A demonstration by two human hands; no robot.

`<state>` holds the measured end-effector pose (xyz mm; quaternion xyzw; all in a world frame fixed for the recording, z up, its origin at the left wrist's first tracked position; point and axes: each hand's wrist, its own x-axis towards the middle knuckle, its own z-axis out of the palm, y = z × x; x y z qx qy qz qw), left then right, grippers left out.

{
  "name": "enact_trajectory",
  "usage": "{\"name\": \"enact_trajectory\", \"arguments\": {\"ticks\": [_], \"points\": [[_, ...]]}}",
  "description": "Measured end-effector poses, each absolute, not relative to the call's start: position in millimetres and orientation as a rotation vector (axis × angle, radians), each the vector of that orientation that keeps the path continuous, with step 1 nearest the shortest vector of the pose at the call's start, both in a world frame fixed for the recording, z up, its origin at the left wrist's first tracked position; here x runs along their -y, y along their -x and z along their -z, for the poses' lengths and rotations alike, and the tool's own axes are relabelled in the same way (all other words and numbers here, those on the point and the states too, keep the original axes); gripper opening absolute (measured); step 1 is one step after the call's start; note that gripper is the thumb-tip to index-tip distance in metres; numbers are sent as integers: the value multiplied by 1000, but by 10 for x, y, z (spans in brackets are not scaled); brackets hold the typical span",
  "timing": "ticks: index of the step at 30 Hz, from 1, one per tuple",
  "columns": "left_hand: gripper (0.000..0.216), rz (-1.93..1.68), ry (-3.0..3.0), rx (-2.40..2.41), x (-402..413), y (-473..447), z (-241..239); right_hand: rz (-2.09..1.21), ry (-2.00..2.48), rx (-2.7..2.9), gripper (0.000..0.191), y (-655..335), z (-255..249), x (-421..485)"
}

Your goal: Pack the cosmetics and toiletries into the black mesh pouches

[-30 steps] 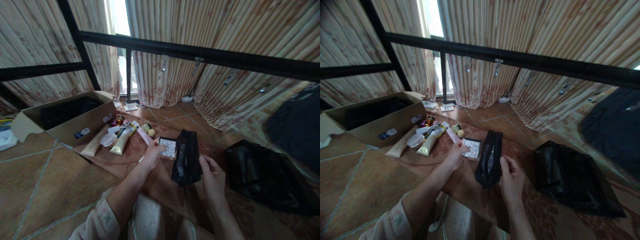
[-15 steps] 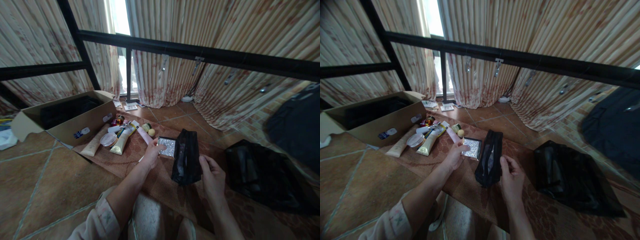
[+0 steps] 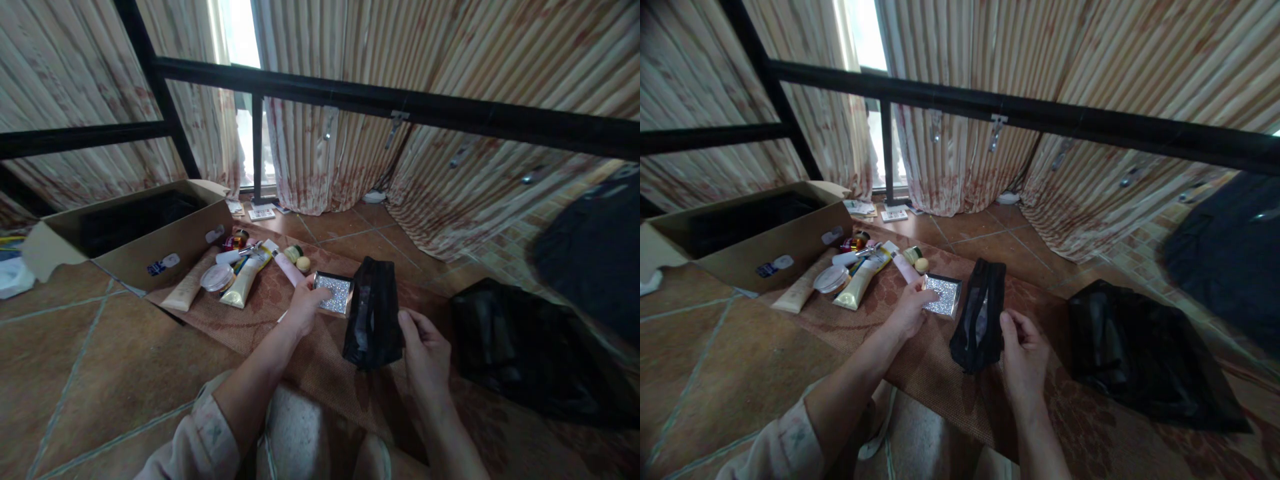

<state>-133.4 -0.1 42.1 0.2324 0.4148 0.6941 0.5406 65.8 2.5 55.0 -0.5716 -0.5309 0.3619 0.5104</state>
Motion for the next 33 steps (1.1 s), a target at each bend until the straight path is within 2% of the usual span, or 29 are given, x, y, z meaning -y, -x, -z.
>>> {"name": "enact_trajectory", "arguments": {"ticks": [12, 33], "points": [[16, -1680, -538, -1010, 32, 1326, -494, -854, 1382, 1311, 41, -673, -530, -32], [23, -1627, -533, -932, 4, 1320, -412, -870, 1383, 1298, 42, -672, -517, -37]]}}
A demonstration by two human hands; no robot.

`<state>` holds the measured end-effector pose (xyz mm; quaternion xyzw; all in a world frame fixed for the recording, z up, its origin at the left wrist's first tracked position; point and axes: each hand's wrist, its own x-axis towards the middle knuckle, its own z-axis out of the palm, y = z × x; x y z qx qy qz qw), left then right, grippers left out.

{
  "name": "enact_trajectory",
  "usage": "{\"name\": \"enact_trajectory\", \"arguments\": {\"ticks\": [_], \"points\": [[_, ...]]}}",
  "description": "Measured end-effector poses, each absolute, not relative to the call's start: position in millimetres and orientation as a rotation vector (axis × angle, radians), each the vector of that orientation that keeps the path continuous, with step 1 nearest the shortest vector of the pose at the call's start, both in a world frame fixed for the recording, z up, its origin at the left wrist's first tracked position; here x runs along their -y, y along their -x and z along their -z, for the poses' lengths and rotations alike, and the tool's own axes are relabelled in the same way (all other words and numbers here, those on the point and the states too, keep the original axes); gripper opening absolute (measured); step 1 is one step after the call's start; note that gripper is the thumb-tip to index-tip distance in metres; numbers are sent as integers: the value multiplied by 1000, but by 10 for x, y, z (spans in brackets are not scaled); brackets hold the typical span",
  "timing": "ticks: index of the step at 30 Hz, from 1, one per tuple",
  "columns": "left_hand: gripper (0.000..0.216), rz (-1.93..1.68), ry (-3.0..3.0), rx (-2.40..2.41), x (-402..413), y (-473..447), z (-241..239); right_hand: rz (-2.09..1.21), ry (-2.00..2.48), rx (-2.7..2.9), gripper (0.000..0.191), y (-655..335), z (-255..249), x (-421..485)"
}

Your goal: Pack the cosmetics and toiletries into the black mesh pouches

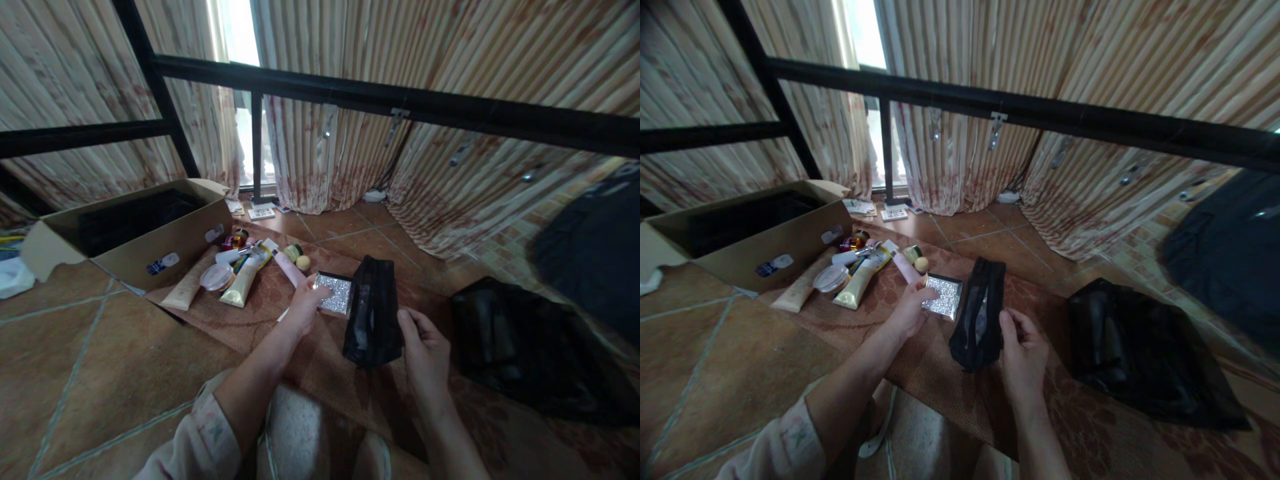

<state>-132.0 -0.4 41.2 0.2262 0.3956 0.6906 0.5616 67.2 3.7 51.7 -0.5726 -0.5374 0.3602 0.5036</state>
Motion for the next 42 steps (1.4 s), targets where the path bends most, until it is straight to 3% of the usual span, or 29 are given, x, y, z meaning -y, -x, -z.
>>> {"name": "enact_trajectory", "arguments": {"ticks": [42], "points": [[23, -1595, -503, -889, 11, 1313, -425, -861, 1394, 1304, 43, -641, -573, -13]]}}
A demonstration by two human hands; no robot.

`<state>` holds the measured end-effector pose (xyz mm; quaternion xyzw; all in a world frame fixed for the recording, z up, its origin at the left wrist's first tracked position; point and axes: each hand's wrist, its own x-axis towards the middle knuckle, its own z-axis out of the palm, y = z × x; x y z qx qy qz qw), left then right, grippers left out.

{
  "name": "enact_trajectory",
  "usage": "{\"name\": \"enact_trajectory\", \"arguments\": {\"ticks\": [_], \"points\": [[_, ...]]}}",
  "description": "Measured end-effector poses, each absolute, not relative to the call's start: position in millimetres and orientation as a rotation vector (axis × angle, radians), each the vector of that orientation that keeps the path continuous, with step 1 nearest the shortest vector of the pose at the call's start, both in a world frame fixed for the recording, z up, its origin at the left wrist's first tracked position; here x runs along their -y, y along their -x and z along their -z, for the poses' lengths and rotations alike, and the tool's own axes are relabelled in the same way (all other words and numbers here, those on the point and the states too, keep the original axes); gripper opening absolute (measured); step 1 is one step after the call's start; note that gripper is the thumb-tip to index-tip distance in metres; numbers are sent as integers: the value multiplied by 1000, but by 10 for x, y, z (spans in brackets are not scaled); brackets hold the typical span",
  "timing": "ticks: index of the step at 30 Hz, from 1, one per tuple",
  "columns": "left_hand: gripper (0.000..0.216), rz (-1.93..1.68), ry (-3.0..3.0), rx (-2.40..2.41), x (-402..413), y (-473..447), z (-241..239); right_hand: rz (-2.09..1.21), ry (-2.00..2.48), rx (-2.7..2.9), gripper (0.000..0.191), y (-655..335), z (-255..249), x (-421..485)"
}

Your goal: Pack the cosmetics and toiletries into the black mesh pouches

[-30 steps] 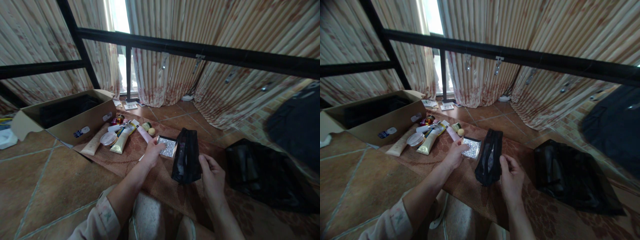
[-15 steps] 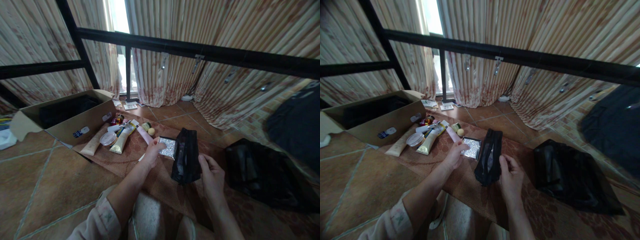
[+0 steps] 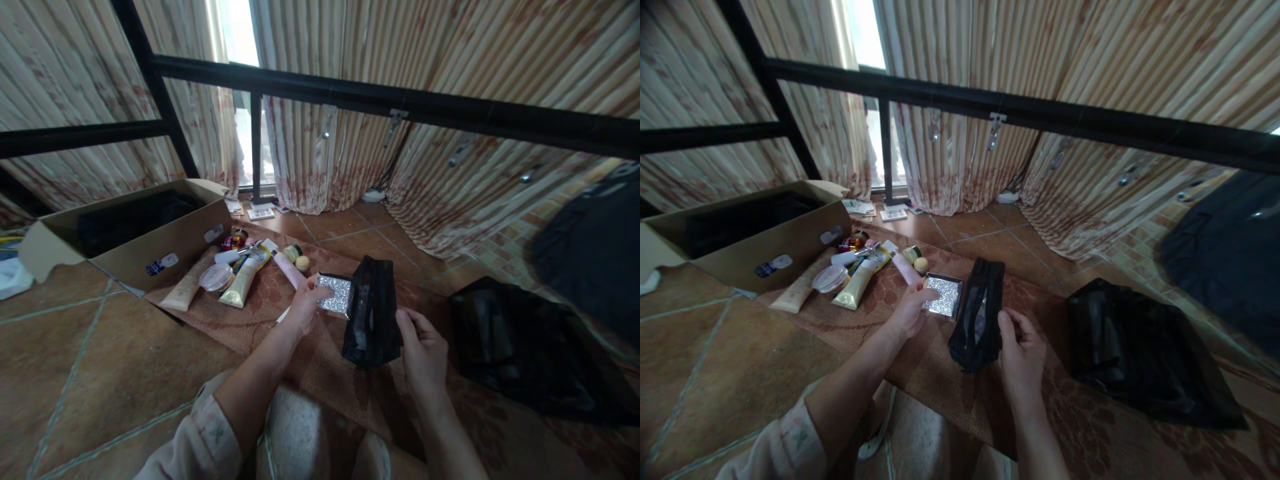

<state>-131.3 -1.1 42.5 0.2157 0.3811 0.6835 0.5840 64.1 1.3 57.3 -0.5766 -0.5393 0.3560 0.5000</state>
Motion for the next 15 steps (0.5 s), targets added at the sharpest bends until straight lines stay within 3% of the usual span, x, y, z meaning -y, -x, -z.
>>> {"name": "enact_trajectory", "arguments": {"ticks": [15], "points": [[22, -1576, -537, -883, 15, 1300, -423, -871, 1410, 1292, 44, -639, -569, -10]]}}
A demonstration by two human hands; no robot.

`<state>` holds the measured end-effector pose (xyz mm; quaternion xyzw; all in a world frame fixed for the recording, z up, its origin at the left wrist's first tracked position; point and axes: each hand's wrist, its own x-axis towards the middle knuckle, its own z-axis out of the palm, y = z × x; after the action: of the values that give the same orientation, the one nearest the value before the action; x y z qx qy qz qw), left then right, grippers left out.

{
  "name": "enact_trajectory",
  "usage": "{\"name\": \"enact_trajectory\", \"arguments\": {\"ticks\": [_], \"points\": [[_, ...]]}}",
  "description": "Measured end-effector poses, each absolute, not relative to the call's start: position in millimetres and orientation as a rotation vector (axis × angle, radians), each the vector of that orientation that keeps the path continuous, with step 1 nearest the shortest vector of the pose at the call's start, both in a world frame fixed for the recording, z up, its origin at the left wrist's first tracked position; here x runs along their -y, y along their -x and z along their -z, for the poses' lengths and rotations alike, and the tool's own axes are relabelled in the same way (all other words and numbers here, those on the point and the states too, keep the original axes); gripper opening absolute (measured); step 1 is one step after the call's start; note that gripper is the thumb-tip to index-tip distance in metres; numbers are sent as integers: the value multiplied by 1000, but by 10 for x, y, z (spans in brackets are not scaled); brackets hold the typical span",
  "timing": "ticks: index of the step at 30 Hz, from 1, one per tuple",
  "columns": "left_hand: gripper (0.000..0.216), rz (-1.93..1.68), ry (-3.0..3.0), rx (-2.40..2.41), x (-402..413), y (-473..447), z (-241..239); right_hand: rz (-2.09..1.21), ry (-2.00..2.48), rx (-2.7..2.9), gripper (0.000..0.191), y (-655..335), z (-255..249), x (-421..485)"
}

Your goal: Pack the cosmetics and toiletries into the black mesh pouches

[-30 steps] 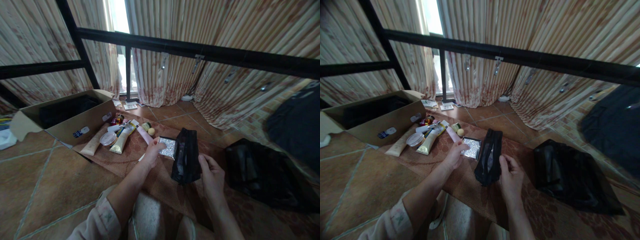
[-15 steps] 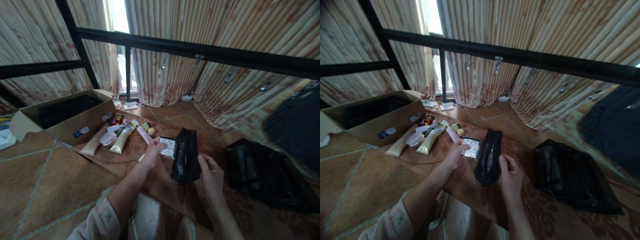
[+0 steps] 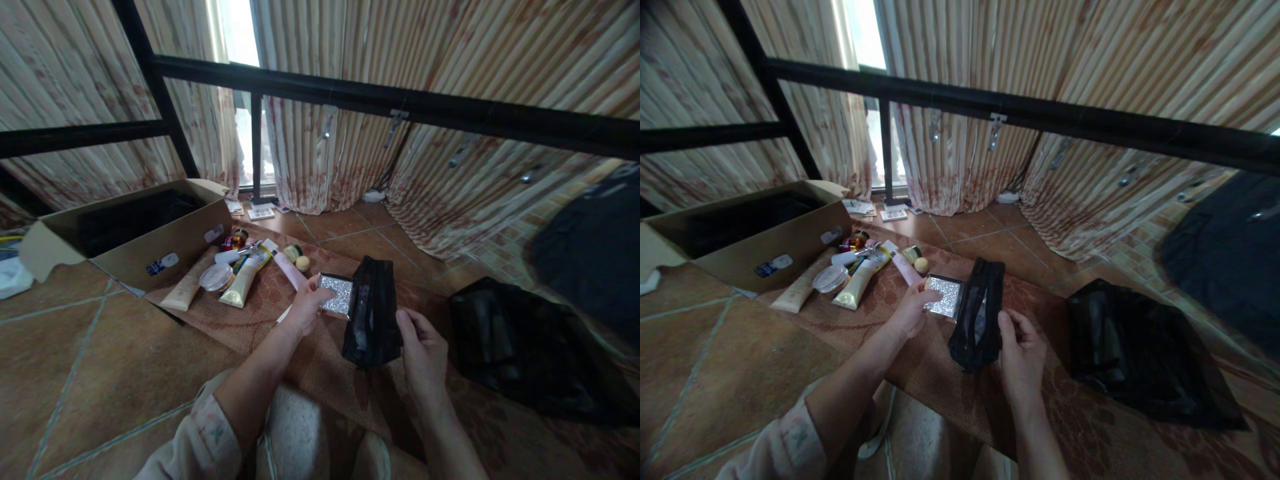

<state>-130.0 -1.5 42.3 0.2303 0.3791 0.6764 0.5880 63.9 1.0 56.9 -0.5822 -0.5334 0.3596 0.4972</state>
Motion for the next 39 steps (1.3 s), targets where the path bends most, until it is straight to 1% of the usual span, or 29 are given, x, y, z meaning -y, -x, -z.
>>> {"name": "enact_trajectory", "arguments": {"ticks": [13, 20, 39], "points": [[27, -1572, -589, -878, 24, 1300, -432, -887, 1374, 1285, 43, -641, -555, -16], [27, -1587, -593, -894, 26, 1293, -464, -872, 1392, 1300, 42, -625, -604, 0], [27, -1557, -580, -907, 45, 1283, -486, -869, 1380, 1275, 43, -646, -530, -21]]}}
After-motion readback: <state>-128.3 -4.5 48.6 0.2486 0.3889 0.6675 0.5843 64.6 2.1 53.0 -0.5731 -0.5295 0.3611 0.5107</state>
